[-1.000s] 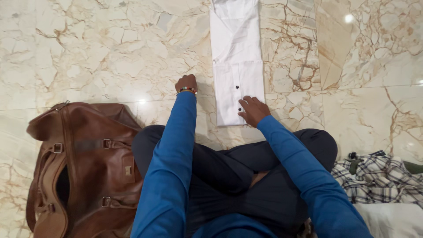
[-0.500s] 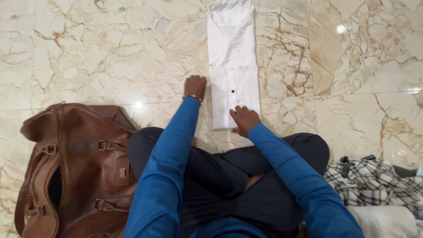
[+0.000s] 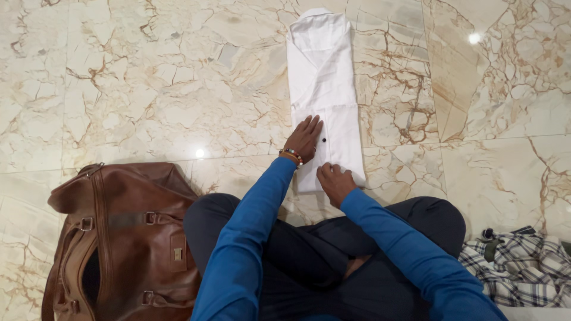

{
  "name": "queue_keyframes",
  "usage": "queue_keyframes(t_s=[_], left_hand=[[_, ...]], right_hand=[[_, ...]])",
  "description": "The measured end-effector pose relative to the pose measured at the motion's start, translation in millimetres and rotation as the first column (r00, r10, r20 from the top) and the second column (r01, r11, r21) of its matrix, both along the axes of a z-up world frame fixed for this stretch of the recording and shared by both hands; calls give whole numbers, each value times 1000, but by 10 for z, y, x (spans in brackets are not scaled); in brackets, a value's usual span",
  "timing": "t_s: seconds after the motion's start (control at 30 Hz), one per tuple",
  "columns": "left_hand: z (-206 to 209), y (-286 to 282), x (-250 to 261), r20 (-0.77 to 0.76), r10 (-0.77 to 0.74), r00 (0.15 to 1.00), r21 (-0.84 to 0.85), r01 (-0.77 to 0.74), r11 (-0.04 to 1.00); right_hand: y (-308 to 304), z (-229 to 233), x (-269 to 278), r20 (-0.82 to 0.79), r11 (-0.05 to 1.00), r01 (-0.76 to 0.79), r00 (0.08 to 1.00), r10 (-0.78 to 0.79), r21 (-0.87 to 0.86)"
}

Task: The person folds a white collared shirt by smoothing it out on the floor, folding the sides and sleeves inward to form a rectangle, and then folding it into a compact square.

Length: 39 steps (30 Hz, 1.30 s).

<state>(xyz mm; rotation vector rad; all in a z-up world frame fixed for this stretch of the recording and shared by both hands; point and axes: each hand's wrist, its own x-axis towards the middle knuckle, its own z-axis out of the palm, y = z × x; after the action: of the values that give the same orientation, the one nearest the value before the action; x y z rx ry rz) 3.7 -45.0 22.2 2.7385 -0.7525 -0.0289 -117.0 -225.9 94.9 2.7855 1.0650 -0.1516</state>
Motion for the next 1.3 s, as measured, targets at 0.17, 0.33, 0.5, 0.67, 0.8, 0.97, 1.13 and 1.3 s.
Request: queue_keyframes(t_s=[0.17,0.33,0.5,0.67,0.8,0.97,1.13,1.3], left_hand=[[54,-3,36,-9,13,1000,-32,-13,999],[96,-4,29,-70,41,997,-27,-43,999],[-94,-25,18,104,44,994,-17,-42,999],[196,-61,-62,-93,52,994,-5,-53,999],[406,-89,-174,-193,68,979,-10,-71,997],[431,-101,-247,-209,68,976,-56,-81,995],[179,16,-337,-345,143,928,-181,-215,960],[-286,191,-255,-657,14,754,-371,-339,865]], right_hand=[[121,31,-44,158,992,7,987,13,-125],[130,-144,-39,312,999,-6,950,15,-31],[23,-401,-105,296,999,-10,955,0,33],[-7,-588,-274,246,997,-22,969,4,71],[-34,-439,-431,76,995,-36,997,28,95],[-121,246,-629,-122,954,42,993,-6,297],[-214,997,-612,-276,936,131,960,-38,328],[-299,1388,-207,-301,910,183,951,-68,372]])
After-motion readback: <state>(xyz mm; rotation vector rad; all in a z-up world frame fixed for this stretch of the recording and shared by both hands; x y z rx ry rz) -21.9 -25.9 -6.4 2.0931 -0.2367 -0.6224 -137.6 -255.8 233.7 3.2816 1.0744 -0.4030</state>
